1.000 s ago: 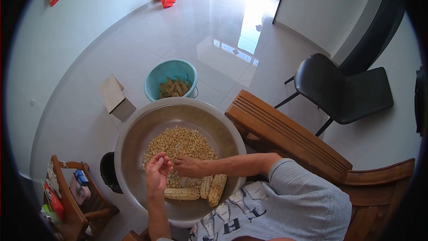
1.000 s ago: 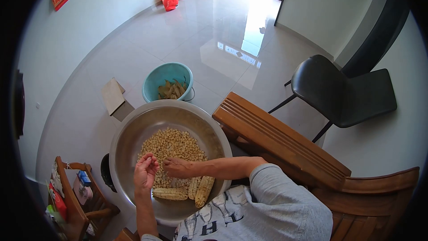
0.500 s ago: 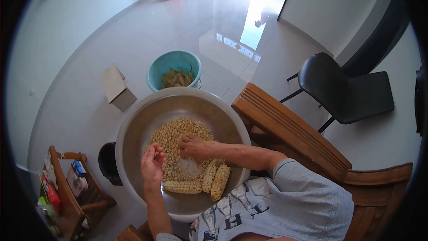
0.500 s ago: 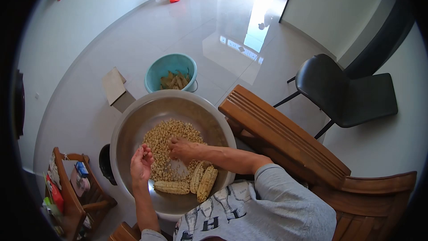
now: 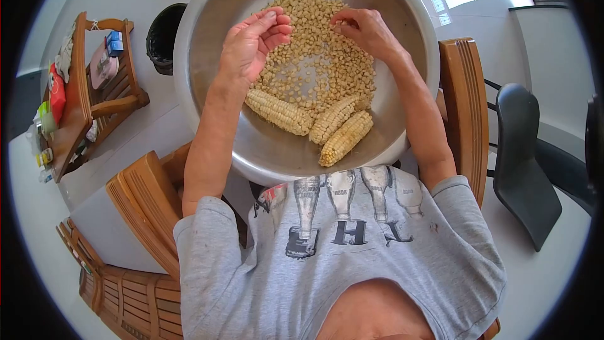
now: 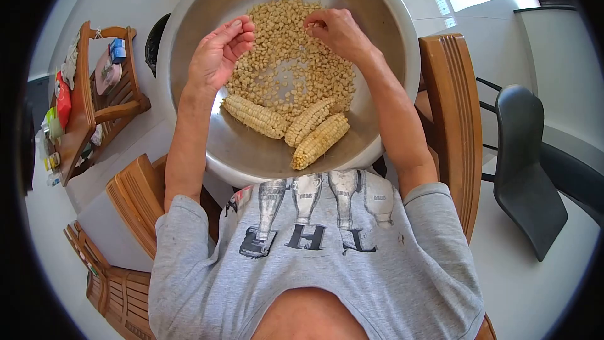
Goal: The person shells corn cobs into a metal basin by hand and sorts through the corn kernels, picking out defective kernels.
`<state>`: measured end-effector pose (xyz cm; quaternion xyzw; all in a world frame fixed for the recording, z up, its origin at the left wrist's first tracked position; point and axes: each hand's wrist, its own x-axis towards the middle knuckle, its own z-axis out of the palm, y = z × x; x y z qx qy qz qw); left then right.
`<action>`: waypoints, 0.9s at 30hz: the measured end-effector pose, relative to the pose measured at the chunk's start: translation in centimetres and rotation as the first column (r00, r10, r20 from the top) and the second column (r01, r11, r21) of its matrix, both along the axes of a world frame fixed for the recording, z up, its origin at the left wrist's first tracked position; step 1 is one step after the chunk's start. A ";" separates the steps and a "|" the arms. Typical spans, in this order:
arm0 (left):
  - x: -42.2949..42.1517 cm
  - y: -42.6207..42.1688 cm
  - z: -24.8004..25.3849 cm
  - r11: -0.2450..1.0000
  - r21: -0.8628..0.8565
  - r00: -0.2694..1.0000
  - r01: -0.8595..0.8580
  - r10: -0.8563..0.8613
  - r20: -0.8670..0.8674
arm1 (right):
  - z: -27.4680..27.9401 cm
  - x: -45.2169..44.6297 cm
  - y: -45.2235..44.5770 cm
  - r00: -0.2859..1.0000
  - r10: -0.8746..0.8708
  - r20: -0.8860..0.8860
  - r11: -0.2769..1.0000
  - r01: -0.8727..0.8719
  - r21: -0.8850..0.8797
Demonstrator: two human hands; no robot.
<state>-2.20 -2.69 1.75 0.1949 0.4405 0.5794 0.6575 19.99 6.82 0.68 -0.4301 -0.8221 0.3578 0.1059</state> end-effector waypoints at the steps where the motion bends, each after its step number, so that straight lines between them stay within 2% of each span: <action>1: -0.1 0.0 0.0 1.000 -0.002 1.000 0.008 -0.008 -0.003 | -0.3 0.2 0.1 1.000 0.002 -0.006 1.000 -0.002 -0.007; 5: -0.1 -0.2 0.0 1.000 -0.006 1.000 0.002 -0.002 -0.004 | -0.6 0.9 0.3 0.993 0.115 0.013 0.985 -0.113 -0.132; 8: -0.1 -0.1 0.0 1.000 -0.013 1.000 -0.010 0.010 0.002 | -1.0 0.9 0.6 0.933 0.322 0.163 0.942 -0.300 -0.148; 11: 0.1 -0.1 -0.1 0.999 -0.017 0.999 -0.032 0.032 0.015 | -1.3 1.0 0.4 0.982 0.186 0.017 0.980 -0.184 -0.080; 14: -0.1 -0.1 -0.3 0.999 -0.021 0.999 -0.036 0.037 0.022 | 0.3 1.1 0.6 0.967 0.112 0.228 0.992 -0.096 -0.081; 17: -0.3 0.1 -0.4 0.999 -0.020 0.999 -0.031 0.031 0.020 | -0.9 1.6 -0.1 0.927 0.126 0.354 0.989 -0.090 -0.116; 20: -0.4 0.2 -0.1 0.999 -0.007 0.999 -0.035 0.035 0.007 | -2.3 0.1 -0.9 0.850 0.357 0.388 0.934 -0.338 -0.118; 22: -0.1 0.1 0.0 0.999 -0.004 0.998 -0.050 0.050 -0.036 | -0.8 -0.6 -2.4 0.898 0.382 0.219 0.891 -0.295 -0.345; 24: 0.1 0.2 0.0 0.998 -0.009 0.998 -0.061 0.061 0.014 | 0.6 -1.0 -2.8 0.940 0.338 0.045 0.798 -0.261 -0.543; 25: 0.1 0.2 0.0 0.997 -0.008 0.997 -0.072 0.072 0.036 | -0.7 -0.9 -2.5 0.908 0.418 -0.033 0.895 -0.418 -0.158; 27: 0.3 0.1 0.1 0.996 -0.032 0.994 -0.081 0.083 0.077 | 0.2 -1.1 -1.8 0.970 0.229 -0.077 0.967 -0.236 -0.097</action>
